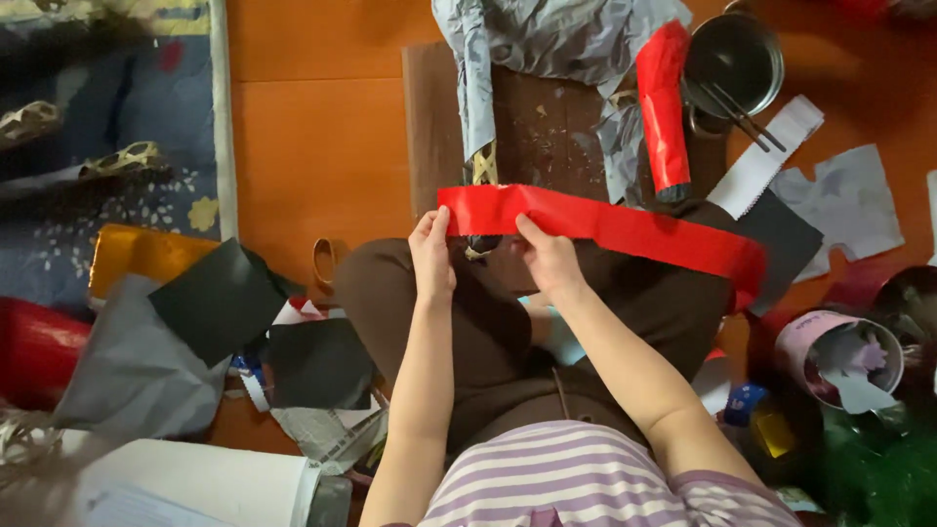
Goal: Wrapping red tape around the legs of a paper-mache giraffe sculpture
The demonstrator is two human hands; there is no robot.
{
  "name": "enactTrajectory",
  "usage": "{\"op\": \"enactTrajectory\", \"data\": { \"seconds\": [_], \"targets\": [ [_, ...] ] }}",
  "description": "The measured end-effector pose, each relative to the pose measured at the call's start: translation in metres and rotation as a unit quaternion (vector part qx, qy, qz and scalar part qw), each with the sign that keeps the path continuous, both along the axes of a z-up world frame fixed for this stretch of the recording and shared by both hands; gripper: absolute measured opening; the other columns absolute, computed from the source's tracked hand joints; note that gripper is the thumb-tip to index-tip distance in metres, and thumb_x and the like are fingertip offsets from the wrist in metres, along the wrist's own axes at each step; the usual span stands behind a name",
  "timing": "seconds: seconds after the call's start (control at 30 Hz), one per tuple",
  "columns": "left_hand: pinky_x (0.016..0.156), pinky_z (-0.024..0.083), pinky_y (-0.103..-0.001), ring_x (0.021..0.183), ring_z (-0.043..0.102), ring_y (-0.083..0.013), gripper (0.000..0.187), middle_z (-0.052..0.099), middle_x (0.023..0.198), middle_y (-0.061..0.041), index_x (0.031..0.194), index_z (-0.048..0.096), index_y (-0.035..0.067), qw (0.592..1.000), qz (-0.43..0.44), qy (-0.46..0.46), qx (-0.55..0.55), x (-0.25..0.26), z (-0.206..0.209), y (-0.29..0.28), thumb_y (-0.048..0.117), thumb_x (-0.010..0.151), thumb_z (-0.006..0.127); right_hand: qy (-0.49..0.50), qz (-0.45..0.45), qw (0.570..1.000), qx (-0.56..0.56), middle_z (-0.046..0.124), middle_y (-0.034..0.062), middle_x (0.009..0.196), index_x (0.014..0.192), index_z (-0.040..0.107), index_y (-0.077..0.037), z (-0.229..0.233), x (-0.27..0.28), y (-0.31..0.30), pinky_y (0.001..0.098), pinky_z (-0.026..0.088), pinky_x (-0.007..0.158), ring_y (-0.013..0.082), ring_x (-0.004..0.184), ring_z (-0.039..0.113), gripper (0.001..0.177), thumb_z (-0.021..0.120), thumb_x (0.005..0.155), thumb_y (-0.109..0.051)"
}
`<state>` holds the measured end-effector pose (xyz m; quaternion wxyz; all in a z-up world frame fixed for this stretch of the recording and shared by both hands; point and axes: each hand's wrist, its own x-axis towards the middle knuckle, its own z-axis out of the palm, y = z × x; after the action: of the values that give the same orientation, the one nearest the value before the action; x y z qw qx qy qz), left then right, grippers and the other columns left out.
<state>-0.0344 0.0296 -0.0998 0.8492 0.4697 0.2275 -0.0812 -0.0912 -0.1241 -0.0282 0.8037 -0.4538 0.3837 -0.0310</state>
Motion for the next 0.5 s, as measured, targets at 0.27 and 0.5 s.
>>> {"op": "enactTrajectory", "data": {
  "seconds": [0.27,0.5],
  "targets": [
    [0.043,0.050,-0.020,0.047,0.061,-0.0102,0.019,0.059,0.057,-0.003,0.073,0.061,0.007,0.995,0.002,0.022,0.094,-0.001,-0.016,0.002,0.014,0.089,0.067,-0.034,-0.007,0.989,-0.145,0.066,0.0043,0.103,0.111,0.067,0.000,-0.016,0.016,0.005,0.0374,0.049,0.090,0.0127,0.093,0.058,0.045,0.088,0.073,-0.011],
    [0.074,0.055,-0.039,0.089,0.065,-0.0297,0.042,0.061,0.101,-0.024,0.121,0.050,0.002,0.956,-0.102,-0.060,0.269,-0.008,0.042,-0.002,0.005,0.083,0.068,-0.026,0.000,0.980,-0.198,0.067,0.0074,0.109,0.116,0.064,0.000,-0.051,0.016,0.006,0.0419,0.047,0.093,0.0152,0.099,0.059,0.054,0.091,0.071,-0.012]
  ]
}}
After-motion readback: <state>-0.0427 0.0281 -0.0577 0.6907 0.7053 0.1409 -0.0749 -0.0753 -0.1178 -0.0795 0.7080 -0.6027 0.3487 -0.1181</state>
